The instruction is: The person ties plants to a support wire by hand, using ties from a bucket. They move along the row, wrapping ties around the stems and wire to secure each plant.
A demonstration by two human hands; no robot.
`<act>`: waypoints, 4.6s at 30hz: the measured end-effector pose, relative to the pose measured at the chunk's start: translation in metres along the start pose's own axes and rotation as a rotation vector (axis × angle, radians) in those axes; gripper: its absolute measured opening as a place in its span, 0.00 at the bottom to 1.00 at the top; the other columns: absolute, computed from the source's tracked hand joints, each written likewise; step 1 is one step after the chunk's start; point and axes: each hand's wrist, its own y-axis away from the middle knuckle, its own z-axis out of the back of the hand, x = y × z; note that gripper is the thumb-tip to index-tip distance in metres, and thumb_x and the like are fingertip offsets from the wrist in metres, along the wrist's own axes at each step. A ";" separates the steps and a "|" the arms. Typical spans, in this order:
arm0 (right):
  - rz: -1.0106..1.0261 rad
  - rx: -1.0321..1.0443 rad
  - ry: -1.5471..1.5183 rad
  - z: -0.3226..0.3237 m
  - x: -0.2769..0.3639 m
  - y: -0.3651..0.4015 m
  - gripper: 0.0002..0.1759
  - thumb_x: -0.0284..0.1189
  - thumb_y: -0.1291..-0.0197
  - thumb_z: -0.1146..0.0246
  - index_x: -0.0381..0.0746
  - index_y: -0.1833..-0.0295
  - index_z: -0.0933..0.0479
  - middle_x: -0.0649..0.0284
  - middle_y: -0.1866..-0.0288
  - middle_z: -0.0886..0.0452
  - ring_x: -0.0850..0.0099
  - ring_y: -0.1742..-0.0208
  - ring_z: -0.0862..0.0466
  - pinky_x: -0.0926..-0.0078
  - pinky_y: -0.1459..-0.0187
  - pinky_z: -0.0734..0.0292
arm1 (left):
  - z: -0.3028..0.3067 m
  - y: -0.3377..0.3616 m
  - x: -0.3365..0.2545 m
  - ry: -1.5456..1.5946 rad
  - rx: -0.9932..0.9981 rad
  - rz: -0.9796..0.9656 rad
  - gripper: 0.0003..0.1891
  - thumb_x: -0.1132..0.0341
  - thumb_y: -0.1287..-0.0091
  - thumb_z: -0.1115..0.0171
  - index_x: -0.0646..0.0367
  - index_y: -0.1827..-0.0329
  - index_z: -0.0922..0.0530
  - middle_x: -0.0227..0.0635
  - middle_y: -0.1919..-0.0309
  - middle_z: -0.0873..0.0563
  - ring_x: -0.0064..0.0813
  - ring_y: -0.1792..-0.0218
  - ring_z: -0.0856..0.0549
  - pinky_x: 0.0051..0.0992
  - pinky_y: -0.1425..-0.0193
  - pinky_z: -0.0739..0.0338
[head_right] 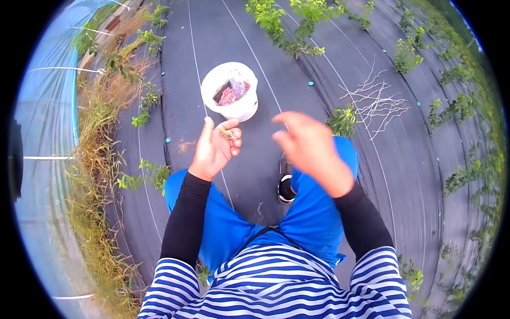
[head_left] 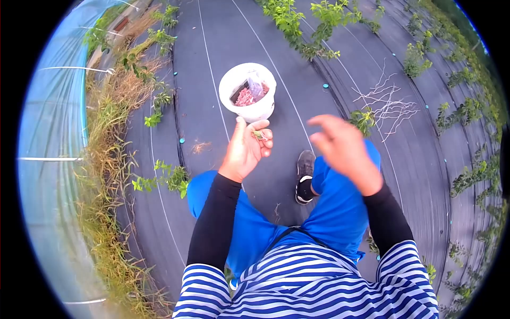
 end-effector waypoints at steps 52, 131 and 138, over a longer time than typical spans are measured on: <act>0.134 0.286 -0.500 -0.101 0.027 0.009 0.06 0.26 0.43 0.39 0.38 0.60 0.26 0.60 0.69 0.21 0.64 0.67 0.17 0.70 0.65 0.24 | 0.023 0.038 0.067 -0.083 -0.304 0.050 0.08 0.66 0.29 0.48 0.56 0.52 0.25 0.22 0.72 0.25 0.13 0.74 0.29 0.16 0.72 0.34; -0.637 -0.080 -0.869 0.068 -0.131 0.021 0.20 0.35 0.33 0.48 0.35 0.40 0.29 0.56 0.51 0.20 0.69 0.56 0.17 0.73 0.56 0.22 | 0.011 0.129 -0.035 -1.032 -0.689 -0.812 0.17 0.67 0.30 0.48 0.62 0.39 0.27 0.39 0.48 0.20 0.25 0.53 0.19 0.24 0.50 0.26; -0.652 0.064 -1.008 0.028 -0.145 -0.027 0.19 0.34 0.33 0.48 0.35 0.42 0.28 0.57 0.52 0.20 0.69 0.59 0.18 0.72 0.59 0.22 | 0.037 0.141 -0.119 -1.152 -0.910 -0.390 0.23 0.65 0.31 0.47 0.55 0.33 0.34 0.37 0.44 0.24 0.24 0.52 0.20 0.24 0.53 0.26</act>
